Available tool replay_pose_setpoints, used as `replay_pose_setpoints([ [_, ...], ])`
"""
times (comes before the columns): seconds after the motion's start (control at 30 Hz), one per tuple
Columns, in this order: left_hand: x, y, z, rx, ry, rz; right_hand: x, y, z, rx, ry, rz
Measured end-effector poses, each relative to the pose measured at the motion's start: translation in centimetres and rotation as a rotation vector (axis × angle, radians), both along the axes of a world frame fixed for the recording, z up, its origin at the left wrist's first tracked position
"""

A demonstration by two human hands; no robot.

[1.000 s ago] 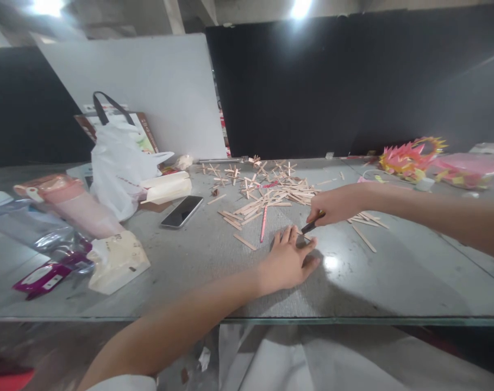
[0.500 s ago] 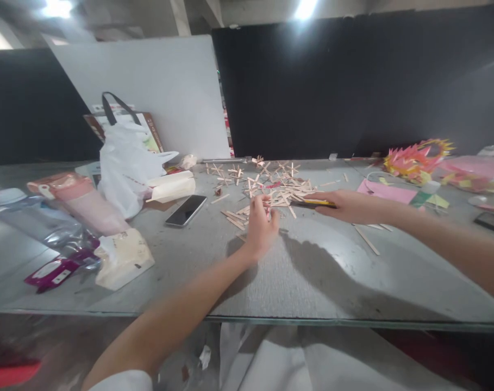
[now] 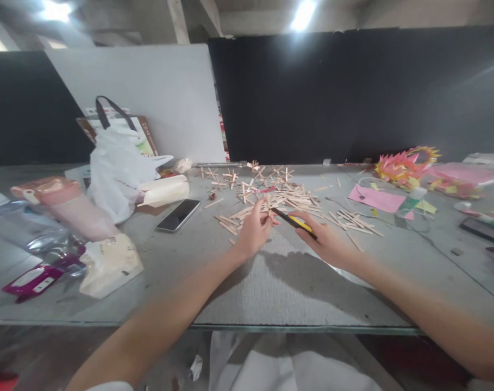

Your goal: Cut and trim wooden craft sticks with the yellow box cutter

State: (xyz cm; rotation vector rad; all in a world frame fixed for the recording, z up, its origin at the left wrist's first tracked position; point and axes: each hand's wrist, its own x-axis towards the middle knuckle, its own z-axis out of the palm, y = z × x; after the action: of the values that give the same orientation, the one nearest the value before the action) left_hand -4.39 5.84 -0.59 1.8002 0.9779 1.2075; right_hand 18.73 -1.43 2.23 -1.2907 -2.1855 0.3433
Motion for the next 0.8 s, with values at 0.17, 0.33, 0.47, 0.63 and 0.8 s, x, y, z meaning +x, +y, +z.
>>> replay_pose_setpoints([
  [0.17,0.0,-0.6,0.6,0.054,0.037,-0.028,-0.3,-0.6,-0.4,0.097,0.058,0.004],
  [0.33,0.2,-1.0,0.4,-0.012,-0.05,-0.106,-0.4,-0.7,-1.7,0.136,0.094,0.001],
  [0.47,0.2,-1.3,0.5,-0.001,-0.054,-0.134,-0.6,-1.1,-1.7,0.12,0.119,-0.054],
  [0.63,-0.2,-1.7,0.7,0.122,0.083,-0.066,-1.0,-1.7,-1.8,0.167,0.121,-0.07],
  [0.8,-0.2,-1.8,0.6,0.154,0.134,-0.059,-1.2,-1.9,-2.2,0.167,0.097,-0.061],
])
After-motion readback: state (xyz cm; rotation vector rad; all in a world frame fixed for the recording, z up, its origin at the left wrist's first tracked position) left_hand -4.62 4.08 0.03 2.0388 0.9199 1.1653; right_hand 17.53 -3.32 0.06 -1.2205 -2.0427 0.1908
